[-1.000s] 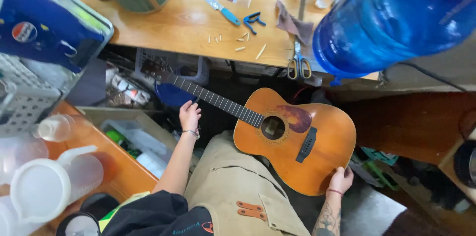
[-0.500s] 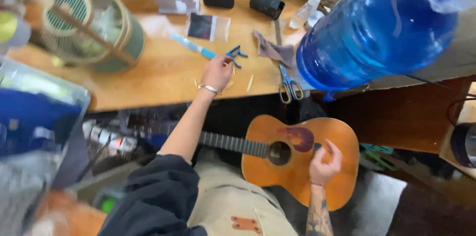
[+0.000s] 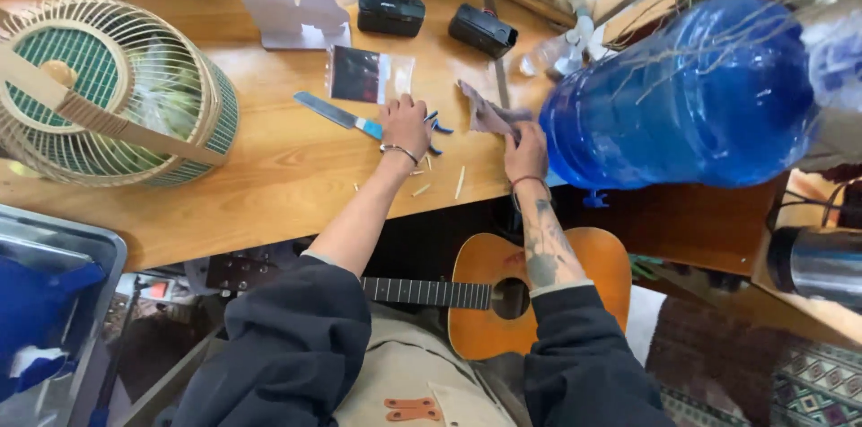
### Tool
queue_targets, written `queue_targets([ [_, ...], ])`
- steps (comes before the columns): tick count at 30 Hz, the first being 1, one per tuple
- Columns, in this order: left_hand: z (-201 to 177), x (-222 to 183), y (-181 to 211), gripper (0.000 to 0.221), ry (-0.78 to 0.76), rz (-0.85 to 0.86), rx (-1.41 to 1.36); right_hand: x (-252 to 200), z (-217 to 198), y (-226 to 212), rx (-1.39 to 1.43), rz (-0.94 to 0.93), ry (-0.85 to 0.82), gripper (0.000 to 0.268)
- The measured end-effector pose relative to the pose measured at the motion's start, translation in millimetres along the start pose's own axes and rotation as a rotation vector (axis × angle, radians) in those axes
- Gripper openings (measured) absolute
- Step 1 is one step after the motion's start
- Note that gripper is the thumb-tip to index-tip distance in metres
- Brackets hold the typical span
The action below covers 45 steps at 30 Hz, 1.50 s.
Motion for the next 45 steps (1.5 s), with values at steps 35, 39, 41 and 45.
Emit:
queue_targets([
  [35, -387.2, -264.1, 189.3, 0.012, 0.078, 0.657, -0.937, -304.2, -220.0, -181.2, 1.876, 0.521, -0.300, 0.020],
  [39, -415.1, -278.9, 199.6, 0.015, 0.122, 0.811, -0.784, -311.0, -212.9, -173.9, 1.775, 0.409, -0.405, 0.026],
  [41, -416.1, -285.5, 196.4, 0.013, 0.093, 0.779, -0.829, -315.1, -220.7, -178.7, 1.755, 0.377, -0.426, 0.027],
  [45, -402.0, -279.6, 177.4, 0.037, 0.027, 0.490, -1.067, -321.9, -232.4, -186.4, 1.701, 0.324, -0.390, 0.016],
])
Point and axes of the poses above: each hand's wrist, its own x-axis towards the middle knuckle, its own z-axis out of the palm, y = z × x, the point moved 8 cm from there along x, towards the middle knuckle, and after that the axes turned 1 degree about y, right-handed, at the moved point
